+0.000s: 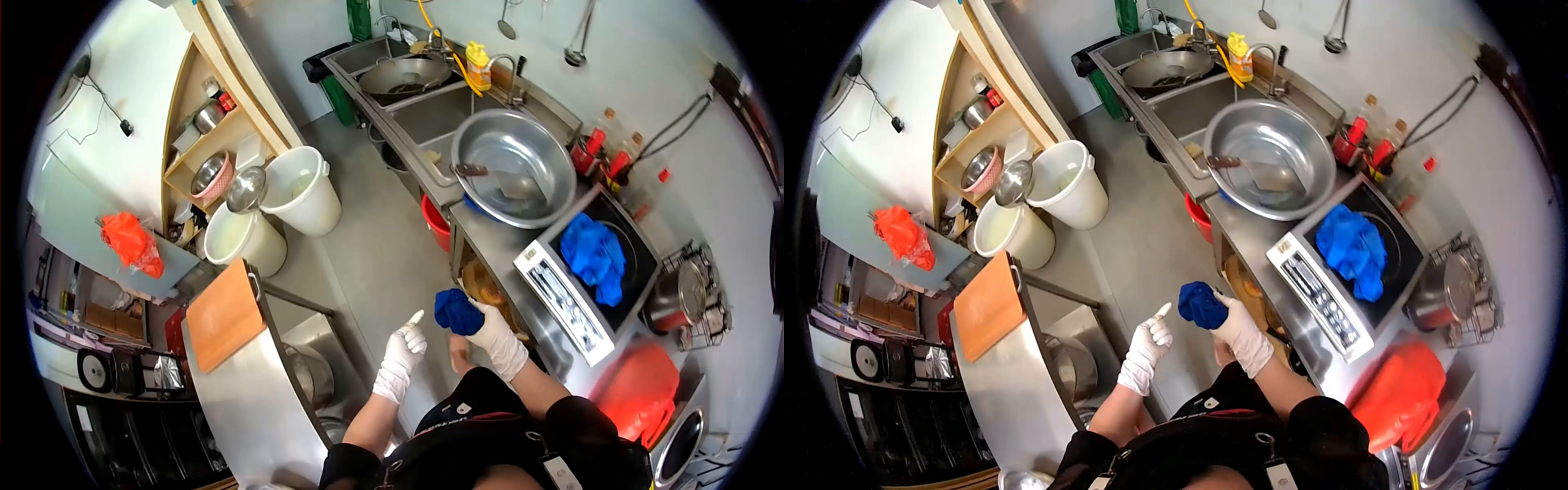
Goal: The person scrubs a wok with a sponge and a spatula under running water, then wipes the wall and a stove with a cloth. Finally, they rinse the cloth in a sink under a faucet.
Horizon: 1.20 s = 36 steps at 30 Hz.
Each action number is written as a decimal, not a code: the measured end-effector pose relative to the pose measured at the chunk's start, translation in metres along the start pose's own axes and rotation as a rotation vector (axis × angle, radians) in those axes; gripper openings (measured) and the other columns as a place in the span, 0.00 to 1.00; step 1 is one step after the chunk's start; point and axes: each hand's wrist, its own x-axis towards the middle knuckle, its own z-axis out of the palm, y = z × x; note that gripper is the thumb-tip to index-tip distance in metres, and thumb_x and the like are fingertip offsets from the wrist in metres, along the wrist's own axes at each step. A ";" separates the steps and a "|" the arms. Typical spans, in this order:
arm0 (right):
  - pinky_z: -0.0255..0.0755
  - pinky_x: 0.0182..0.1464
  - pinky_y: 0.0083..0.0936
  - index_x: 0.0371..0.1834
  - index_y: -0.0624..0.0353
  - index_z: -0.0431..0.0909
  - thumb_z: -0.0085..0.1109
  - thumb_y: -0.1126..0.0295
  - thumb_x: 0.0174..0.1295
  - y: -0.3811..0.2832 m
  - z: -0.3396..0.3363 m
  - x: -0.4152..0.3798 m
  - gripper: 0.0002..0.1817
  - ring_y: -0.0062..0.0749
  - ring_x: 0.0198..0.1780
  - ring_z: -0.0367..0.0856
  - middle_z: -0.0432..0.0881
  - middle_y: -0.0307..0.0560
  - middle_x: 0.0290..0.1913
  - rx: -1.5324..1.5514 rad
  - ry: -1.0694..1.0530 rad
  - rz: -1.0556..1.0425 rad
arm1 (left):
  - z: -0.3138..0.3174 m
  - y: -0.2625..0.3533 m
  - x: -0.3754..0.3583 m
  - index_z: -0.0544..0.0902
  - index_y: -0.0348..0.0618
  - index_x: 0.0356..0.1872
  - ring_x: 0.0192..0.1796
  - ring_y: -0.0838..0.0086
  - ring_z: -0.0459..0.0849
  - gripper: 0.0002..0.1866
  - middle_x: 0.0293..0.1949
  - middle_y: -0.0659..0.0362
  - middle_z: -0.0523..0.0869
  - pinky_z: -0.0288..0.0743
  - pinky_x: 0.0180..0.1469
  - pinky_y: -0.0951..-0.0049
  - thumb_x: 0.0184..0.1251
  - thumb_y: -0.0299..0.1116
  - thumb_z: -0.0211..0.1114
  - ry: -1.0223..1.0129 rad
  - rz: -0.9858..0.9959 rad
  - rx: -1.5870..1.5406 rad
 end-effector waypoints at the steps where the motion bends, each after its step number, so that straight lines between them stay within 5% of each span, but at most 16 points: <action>1: 0.74 0.48 0.19 0.51 0.68 0.73 0.62 0.74 0.56 0.013 -0.004 0.038 0.20 0.20 0.43 0.79 0.82 0.43 0.43 0.170 0.008 0.023 | 0.000 0.023 0.025 0.73 0.40 0.54 0.12 0.82 0.51 0.17 0.12 0.70 0.56 0.46 0.14 0.80 0.67 0.27 0.44 -0.101 0.008 0.013; 3: 0.75 0.51 0.23 0.53 0.66 0.72 0.52 0.76 0.63 -0.007 0.002 0.093 0.15 0.23 0.45 0.78 0.80 0.44 0.45 0.451 -0.030 0.132 | 0.037 0.061 0.059 0.73 0.40 0.54 0.12 0.82 0.50 0.16 0.12 0.70 0.56 0.46 0.14 0.80 0.68 0.28 0.45 -0.067 0.032 0.001; 6: 0.76 0.50 0.28 0.51 0.65 0.73 0.41 0.67 0.70 -0.046 0.021 0.183 0.16 0.32 0.46 0.80 0.80 0.48 0.46 -0.275 -0.017 -0.185 | 0.088 0.128 0.105 0.72 0.40 0.55 0.12 0.82 0.50 0.16 0.12 0.71 0.56 0.46 0.15 0.80 0.69 0.31 0.45 -0.009 0.088 0.113; 8: 0.76 0.49 0.28 0.50 0.66 0.73 0.44 0.67 0.68 -0.057 0.023 0.256 0.16 0.33 0.46 0.80 0.80 0.48 0.45 0.757 -0.085 0.154 | 0.125 0.165 0.131 0.70 0.40 0.57 0.13 0.82 0.50 0.17 0.13 0.71 0.56 0.46 0.16 0.81 0.70 0.31 0.45 0.032 0.140 0.200; 9: 0.76 0.49 0.28 0.49 0.68 0.73 0.44 0.68 0.68 -0.046 0.018 0.299 0.15 0.37 0.46 0.80 0.80 0.50 0.45 0.527 -0.001 0.028 | 0.148 0.183 0.142 0.70 0.40 0.57 0.13 0.83 0.51 0.18 0.14 0.71 0.56 0.47 0.16 0.81 0.70 0.31 0.44 0.030 0.170 0.267; 10: 0.76 0.49 0.29 0.48 0.69 0.73 0.43 0.68 0.68 -0.090 0.025 0.321 0.15 0.38 0.46 0.80 0.80 0.52 0.45 1.067 -0.048 0.297 | 0.174 0.199 0.154 0.70 0.40 0.57 0.13 0.83 0.51 0.18 0.14 0.71 0.56 0.47 0.16 0.81 0.70 0.31 0.44 0.027 0.161 0.263; 12: 0.76 0.50 0.30 0.50 0.68 0.72 0.42 0.67 0.68 -0.129 0.023 0.387 0.16 0.38 0.46 0.81 0.80 0.53 0.45 0.735 -0.031 0.018 | 0.235 0.237 0.194 0.69 0.39 0.58 0.14 0.83 0.51 0.18 0.14 0.70 0.55 0.47 0.16 0.80 0.70 0.32 0.43 -0.017 0.269 0.502; 13: 0.75 0.52 0.31 0.51 0.68 0.72 0.42 0.68 0.68 -0.167 0.022 0.409 0.16 0.39 0.47 0.81 0.80 0.52 0.47 1.062 -0.109 0.152 | 0.260 0.253 0.212 0.69 0.39 0.58 0.14 0.83 0.51 0.18 0.14 0.70 0.55 0.47 0.16 0.80 0.70 0.32 0.43 -0.023 0.258 0.507; 18: 0.77 0.51 0.35 0.52 0.67 0.71 0.46 0.71 0.66 -0.253 -0.011 0.531 0.15 0.40 0.48 0.80 0.79 0.53 0.49 0.798 0.165 -0.240 | 0.375 0.315 0.365 0.64 0.38 0.64 0.23 0.84 0.67 0.23 0.22 0.68 0.70 0.61 0.25 0.86 0.72 0.39 0.47 -0.472 0.241 0.892; 20: 0.77 0.46 0.29 0.46 0.66 0.78 0.52 0.69 0.65 -0.252 -0.034 0.580 0.13 0.38 0.43 0.82 0.83 0.50 0.42 0.401 0.419 -0.457 | 0.406 0.312 0.415 0.60 0.38 0.67 0.42 0.77 0.77 0.31 0.42 0.59 0.79 0.71 0.45 0.81 0.70 0.45 0.54 -0.264 0.238 1.166; 21: 0.76 0.44 0.26 0.43 0.66 0.80 0.52 0.68 0.65 -0.213 -0.069 0.626 0.12 0.35 0.40 0.82 0.84 0.49 0.39 -0.281 0.720 -0.528 | 0.377 0.320 0.496 0.57 0.38 0.69 0.59 0.69 0.72 0.37 0.59 0.51 0.73 0.63 0.61 0.73 0.66 0.47 0.60 -0.325 0.362 1.367; 22: 0.76 0.42 0.23 0.39 0.66 0.81 0.53 0.68 0.65 -0.170 -0.100 0.660 0.12 0.32 0.38 0.82 0.84 0.48 0.37 -0.990 0.966 -0.510 | 0.352 0.331 0.551 0.57 0.37 0.69 0.62 0.65 0.71 0.37 0.61 0.47 0.72 0.62 0.63 0.72 0.64 0.43 0.62 -0.269 0.417 1.693; 24: 0.74 0.40 0.20 0.35 0.67 0.81 0.53 0.70 0.65 -0.155 -0.114 0.675 0.10 0.27 0.33 0.81 0.84 0.46 0.31 -0.738 0.884 -0.188 | 0.368 0.338 0.558 0.57 0.36 0.69 0.65 0.64 0.68 0.36 0.62 0.45 0.71 0.61 0.65 0.73 0.63 0.38 0.63 -0.114 0.444 2.113; 28: 0.74 0.36 0.22 0.29 0.63 0.79 0.52 0.76 0.64 -0.156 -0.116 0.697 0.07 0.28 0.30 0.81 0.82 0.43 0.27 0.236 0.876 -0.260 | 0.372 0.351 0.624 0.71 0.34 0.59 0.57 0.68 0.77 0.25 0.57 0.48 0.76 0.71 0.56 0.75 0.61 0.31 0.64 -0.369 0.495 1.892; 32: 0.75 0.37 0.23 0.31 0.64 0.78 0.51 0.72 0.66 -0.172 -0.138 0.700 0.08 0.31 0.32 0.81 0.82 0.46 0.29 0.388 0.843 -0.211 | 0.419 0.325 0.639 0.77 0.37 0.54 0.47 0.73 0.81 0.22 0.44 0.54 0.83 0.73 0.51 0.76 0.57 0.30 0.68 -0.879 0.607 1.784; 36: 0.74 0.35 0.22 0.41 0.63 0.79 0.50 0.66 0.67 -0.192 -0.184 0.701 0.12 0.28 0.32 0.81 0.84 0.45 0.33 0.316 0.769 -0.040 | 0.455 0.299 0.651 0.79 0.35 0.32 0.28 0.73 0.73 0.14 0.25 0.55 0.79 0.70 0.34 0.70 0.53 0.36 0.70 -0.846 0.231 1.912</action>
